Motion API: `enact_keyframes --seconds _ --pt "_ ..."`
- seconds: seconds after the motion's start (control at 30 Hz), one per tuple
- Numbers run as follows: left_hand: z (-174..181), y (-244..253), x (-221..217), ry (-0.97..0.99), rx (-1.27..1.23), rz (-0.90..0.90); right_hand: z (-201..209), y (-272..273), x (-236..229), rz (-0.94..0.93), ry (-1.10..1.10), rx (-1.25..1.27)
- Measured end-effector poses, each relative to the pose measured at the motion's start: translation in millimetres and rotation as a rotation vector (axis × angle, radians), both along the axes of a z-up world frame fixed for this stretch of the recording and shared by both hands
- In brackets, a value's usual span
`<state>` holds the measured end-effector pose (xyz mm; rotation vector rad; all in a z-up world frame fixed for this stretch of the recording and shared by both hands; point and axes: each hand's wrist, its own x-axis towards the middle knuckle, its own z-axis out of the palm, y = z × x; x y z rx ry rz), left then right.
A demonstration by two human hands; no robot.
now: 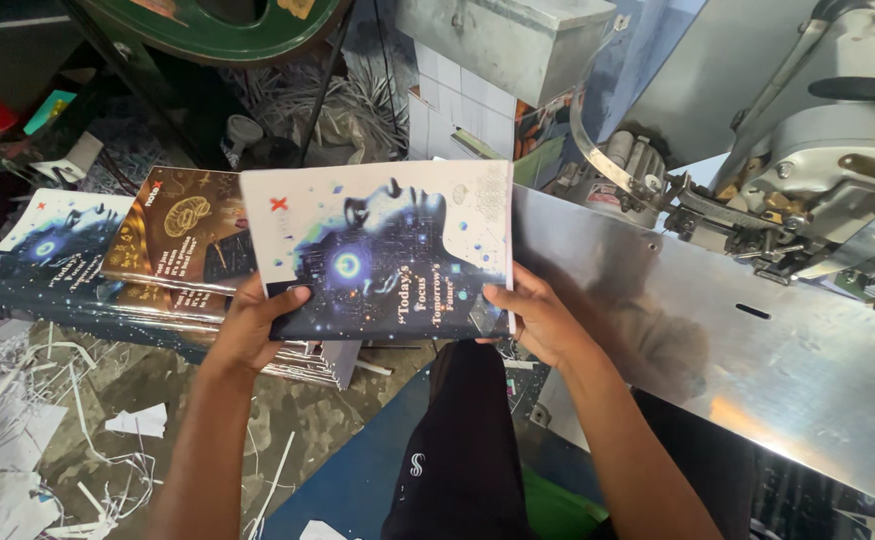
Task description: The person picks up printed book covers from a stack, places them on a metal binding machine, and secures the spine. They then remove the bound book and place it on a separate pile. The process is repeated for multiple books.
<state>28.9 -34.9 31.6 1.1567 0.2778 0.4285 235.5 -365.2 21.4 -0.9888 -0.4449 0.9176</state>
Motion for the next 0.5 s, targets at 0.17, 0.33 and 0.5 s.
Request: enact_keyframes --seconds 0.17,0.33,0.5 --pt "-10 10 -7 -0.009 -0.064 0.058 8 0 2 -0.023 -0.035 0.044" --pt "-8 17 -17 -0.062 -0.137 0.063 27 -11 -3 -0.184 -0.937 -0.063" --pt "8 28 -20 -0.02 -0.185 0.114 49 -19 -16 -0.298 -1.481 -0.164"
